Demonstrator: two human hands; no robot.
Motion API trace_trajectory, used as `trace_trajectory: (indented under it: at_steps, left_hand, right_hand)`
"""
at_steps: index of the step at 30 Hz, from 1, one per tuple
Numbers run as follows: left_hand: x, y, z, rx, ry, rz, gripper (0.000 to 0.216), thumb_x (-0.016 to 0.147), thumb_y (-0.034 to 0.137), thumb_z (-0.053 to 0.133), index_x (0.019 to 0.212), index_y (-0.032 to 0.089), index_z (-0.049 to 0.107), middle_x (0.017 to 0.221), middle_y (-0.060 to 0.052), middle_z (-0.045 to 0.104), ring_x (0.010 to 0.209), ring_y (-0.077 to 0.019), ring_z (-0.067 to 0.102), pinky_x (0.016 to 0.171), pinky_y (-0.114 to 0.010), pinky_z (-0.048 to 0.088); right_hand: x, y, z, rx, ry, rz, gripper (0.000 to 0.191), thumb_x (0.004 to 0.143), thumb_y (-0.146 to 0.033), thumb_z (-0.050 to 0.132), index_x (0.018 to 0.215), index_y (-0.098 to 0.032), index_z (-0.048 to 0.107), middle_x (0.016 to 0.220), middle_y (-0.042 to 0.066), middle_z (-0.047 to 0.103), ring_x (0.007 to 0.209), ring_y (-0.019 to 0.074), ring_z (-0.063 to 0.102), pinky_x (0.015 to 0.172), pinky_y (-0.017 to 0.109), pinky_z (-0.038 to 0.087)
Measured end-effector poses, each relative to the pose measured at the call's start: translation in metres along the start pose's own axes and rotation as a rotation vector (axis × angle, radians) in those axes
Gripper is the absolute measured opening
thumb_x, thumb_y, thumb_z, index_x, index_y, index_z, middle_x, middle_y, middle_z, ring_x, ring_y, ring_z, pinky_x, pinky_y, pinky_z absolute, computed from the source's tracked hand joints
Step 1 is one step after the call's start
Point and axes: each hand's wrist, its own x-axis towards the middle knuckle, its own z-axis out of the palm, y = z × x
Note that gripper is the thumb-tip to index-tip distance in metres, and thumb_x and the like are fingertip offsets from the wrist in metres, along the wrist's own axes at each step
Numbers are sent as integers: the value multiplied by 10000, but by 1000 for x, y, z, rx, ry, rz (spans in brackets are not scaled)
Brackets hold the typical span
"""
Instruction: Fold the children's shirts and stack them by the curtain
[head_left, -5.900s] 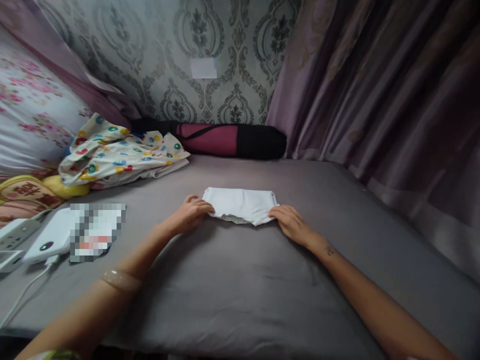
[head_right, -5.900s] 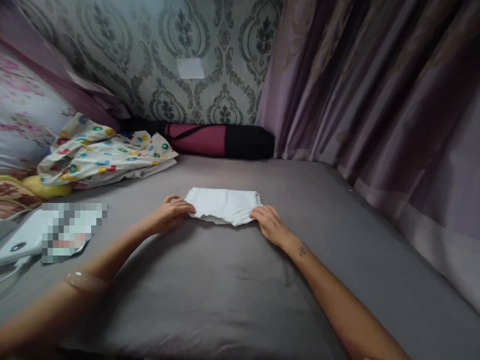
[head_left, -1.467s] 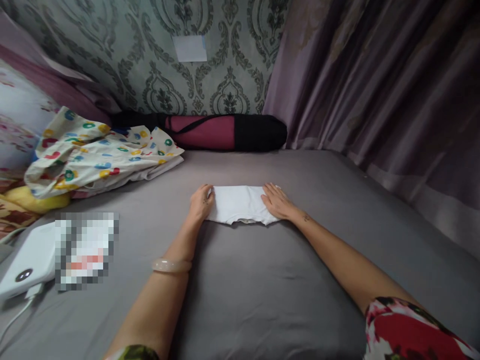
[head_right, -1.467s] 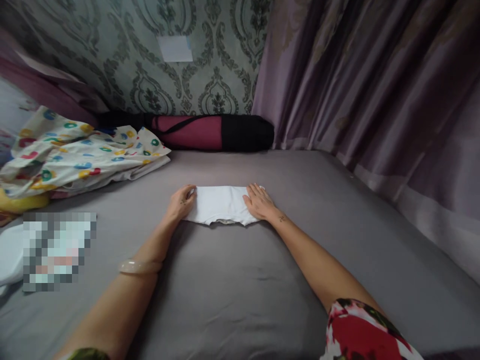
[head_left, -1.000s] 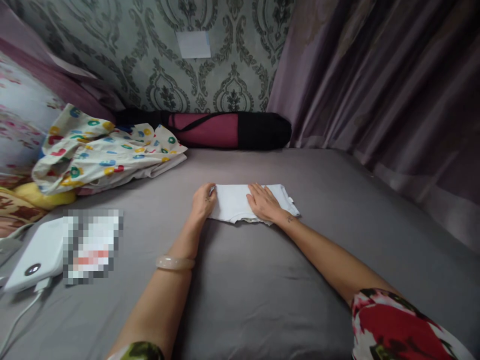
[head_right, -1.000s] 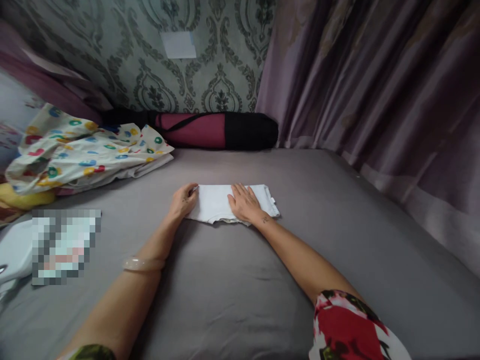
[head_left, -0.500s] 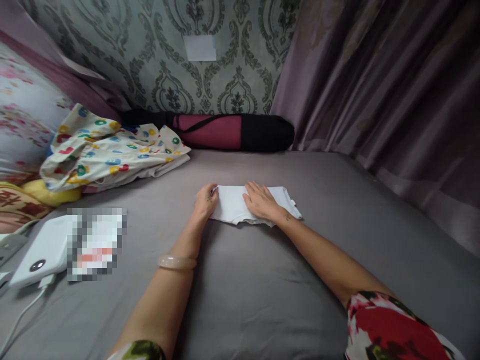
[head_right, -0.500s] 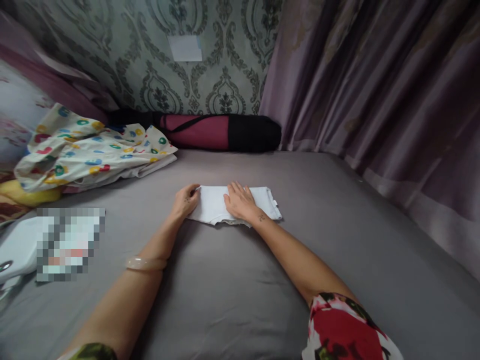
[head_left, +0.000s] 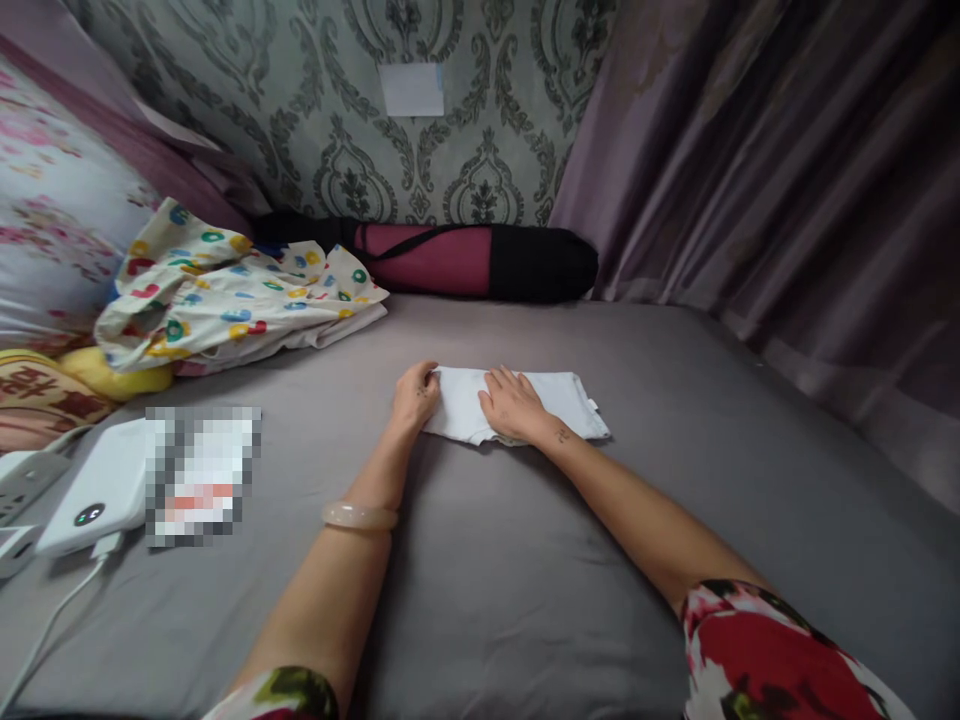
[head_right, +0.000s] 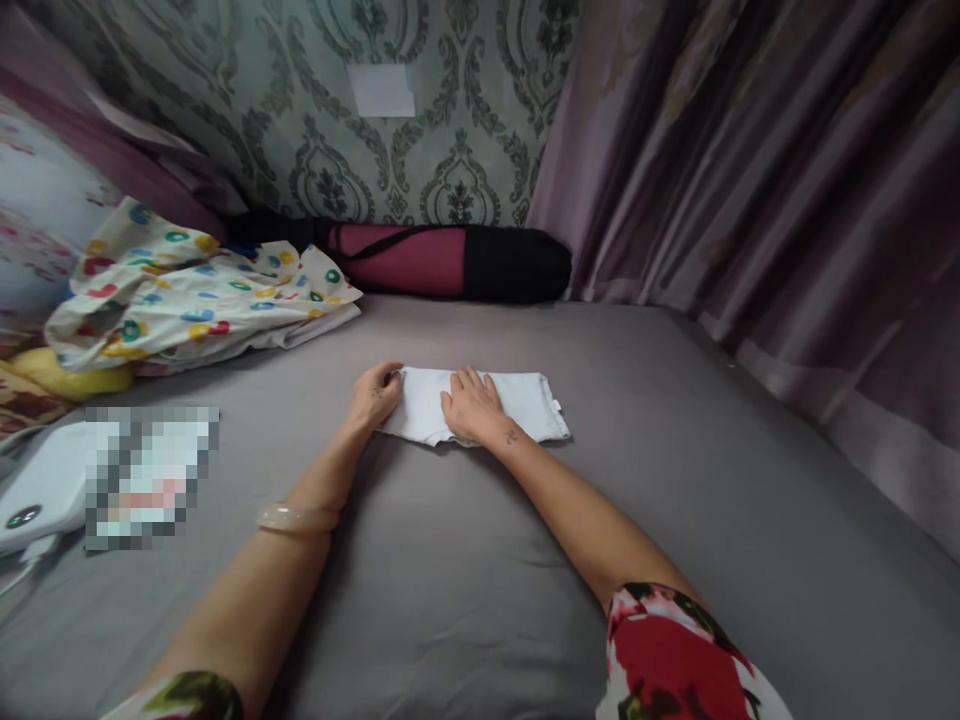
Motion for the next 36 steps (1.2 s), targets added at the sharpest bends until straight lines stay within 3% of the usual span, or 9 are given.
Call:
trace_trajectory:
  at_steps: [5, 10, 14, 18, 23, 30, 36]
  left_hand:
    - [2, -1, -1, -25, 22, -15, 387, 868, 139, 429, 1178, 142, 660, 1179, -106, 692, 1112, -208, 623, 997, -315, 447]
    - [4, -6, 2, -55, 47, -11, 401, 848, 118, 421, 1165, 140, 664, 1169, -105, 696, 1106, -205, 627, 993, -316, 451]
    - [5, -8, 2, -80, 70, -35, 408, 849, 110, 409, 1170, 142, 658, 1168, -104, 696, 1100, -197, 629, 991, -316, 453]
    - [6, -7, 1, -119, 58, -62, 417, 847, 87, 407, 1188, 114, 646, 1198, -130, 678, 1122, -202, 621, 994, -312, 452]
    - [7, -8, 1, -157, 57, -64, 418, 848, 86, 402, 1190, 102, 642, 1196, -136, 678, 1116, -196, 624, 992, -309, 455]
    - [11, -13, 5, -162, 72, -53, 424, 817, 82, 409, 1158, 118, 660, 1178, -132, 687, 1111, -202, 629, 1000, -342, 458]
    - [11, -12, 5, -165, 81, -52, 421, 819, 97, 409, 1157, 120, 660, 1187, -129, 685, 1121, -202, 624, 1003, -339, 459]
  right_hand:
    - [9, -13, -13, 24, -26, -24, 474, 975, -326, 301, 1293, -64, 536, 1419, 192, 482, 1353, 295, 363, 1109, 480, 230]
    - [8, -28, 7, 66, 82, 20, 556, 990, -380, 262, 1406, -51, 425, 1494, 176, 397, 1401, 267, 295, 1152, 451, 134]
    - [7, -30, 19, 60, 79, 31, 581, 979, -382, 287, 1435, -35, 384, 1508, 174, 375, 1410, 261, 279, 1164, 443, 91]
    - [11, -30, 9, 50, 21, 38, 588, 974, -379, 291, 1439, -28, 372, 1514, 194, 353, 1409, 288, 276, 1152, 481, 124]
    - [18, -42, -8, 45, -50, 20, 527, 958, -334, 340, 1351, -10, 473, 1464, 234, 411, 1362, 323, 347, 1114, 501, 209]
    - [22, -57, 19, 100, 83, 48, 599, 992, -406, 257, 1447, -27, 351, 1525, 193, 333, 1423, 286, 247, 1154, 469, 115]
    - [23, -63, 15, 102, 26, 56, 595, 991, -380, 260, 1458, -19, 329, 1539, 202, 297, 1433, 300, 223, 1150, 505, 130]
